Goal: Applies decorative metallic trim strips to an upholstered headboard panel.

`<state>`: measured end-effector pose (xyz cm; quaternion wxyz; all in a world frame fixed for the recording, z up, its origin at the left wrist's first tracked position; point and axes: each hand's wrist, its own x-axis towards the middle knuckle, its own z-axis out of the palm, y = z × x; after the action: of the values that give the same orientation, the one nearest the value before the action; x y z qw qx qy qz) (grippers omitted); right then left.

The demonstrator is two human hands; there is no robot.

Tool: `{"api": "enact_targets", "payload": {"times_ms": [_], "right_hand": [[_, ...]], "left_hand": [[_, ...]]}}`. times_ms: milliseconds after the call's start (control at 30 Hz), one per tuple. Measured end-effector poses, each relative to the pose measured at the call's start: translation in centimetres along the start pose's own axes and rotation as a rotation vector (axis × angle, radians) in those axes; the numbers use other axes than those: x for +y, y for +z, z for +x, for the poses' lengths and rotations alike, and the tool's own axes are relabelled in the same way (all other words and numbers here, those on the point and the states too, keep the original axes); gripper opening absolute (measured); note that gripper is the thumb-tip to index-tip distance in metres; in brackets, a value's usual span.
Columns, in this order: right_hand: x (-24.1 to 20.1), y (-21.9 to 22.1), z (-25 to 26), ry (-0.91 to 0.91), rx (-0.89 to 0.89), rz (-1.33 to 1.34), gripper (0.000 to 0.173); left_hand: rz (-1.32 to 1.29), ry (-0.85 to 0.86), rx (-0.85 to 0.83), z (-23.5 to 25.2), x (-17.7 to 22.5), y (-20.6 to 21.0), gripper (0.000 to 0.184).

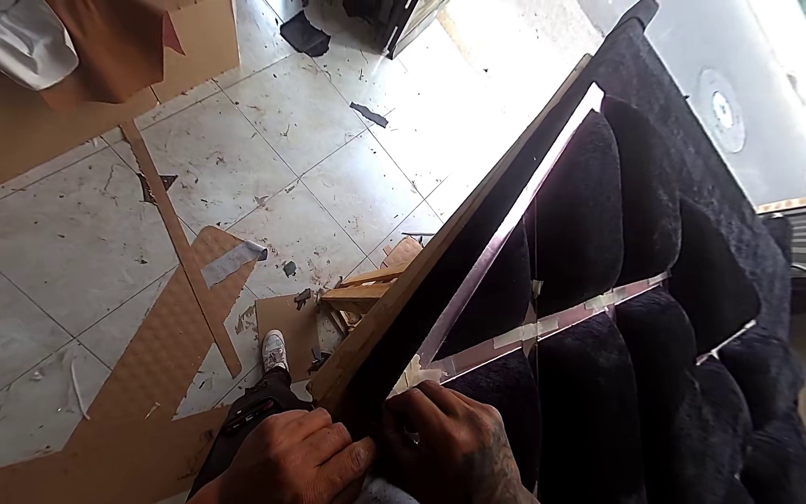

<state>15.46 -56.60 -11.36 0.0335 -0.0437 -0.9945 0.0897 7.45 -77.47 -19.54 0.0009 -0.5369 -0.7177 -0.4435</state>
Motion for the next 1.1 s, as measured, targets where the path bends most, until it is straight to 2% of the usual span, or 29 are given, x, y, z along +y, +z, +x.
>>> {"api": "enact_targets", "payload": {"times_ms": [200, 300, 367, 500, 700, 833, 1000, 1100], "right_hand": [[0.9, -1.1, -0.1, 0.042, -0.044, 0.112, 0.012], [1.7, -1.7, -0.2, -0.046, -0.111, 0.146, 0.011], [1.9, -1.7, -0.4, -0.112, -0.121, 0.136, 0.011], [1.9, -1.5, -0.2, -0.198, -0.095, 0.087, 0.012], [1.9, -1.0, 0.1, -0.195, -0.084, 0.08, 0.011], [1.8, -0.7, 0.0, -0.156, -0.07, 0.084, 0.012], [2.0, -1.6, 0.2, -0.003, -0.087, 0.214, 0.009], [2.0, -1.8, 0.0, -0.055, -0.113, 0.235, 0.009]], "left_hand": [[-0.012, -0.003, -0.003, -0.7, 0.4, -0.7, 0.02], [0.023, -0.032, -0.003, -0.7, 0.5, -0.7, 0.042], [0.089, -0.039, -0.039, -0.3, 0.4, -0.2, 0.051], [0.136, -0.044, -0.04, 0.0, 0.0, 0.6, 0.043], [0.132, -0.045, -0.028, -0.4, -0.2, 0.4, 0.042], [0.114, -0.035, -0.014, -0.3, -0.3, 0.6, 0.042], [0.122, -0.042, -0.023, -0.6, -0.6, 0.5, 0.045], [0.121, -0.038, -0.014, -0.9, -0.7, 0.5, 0.046]]}}
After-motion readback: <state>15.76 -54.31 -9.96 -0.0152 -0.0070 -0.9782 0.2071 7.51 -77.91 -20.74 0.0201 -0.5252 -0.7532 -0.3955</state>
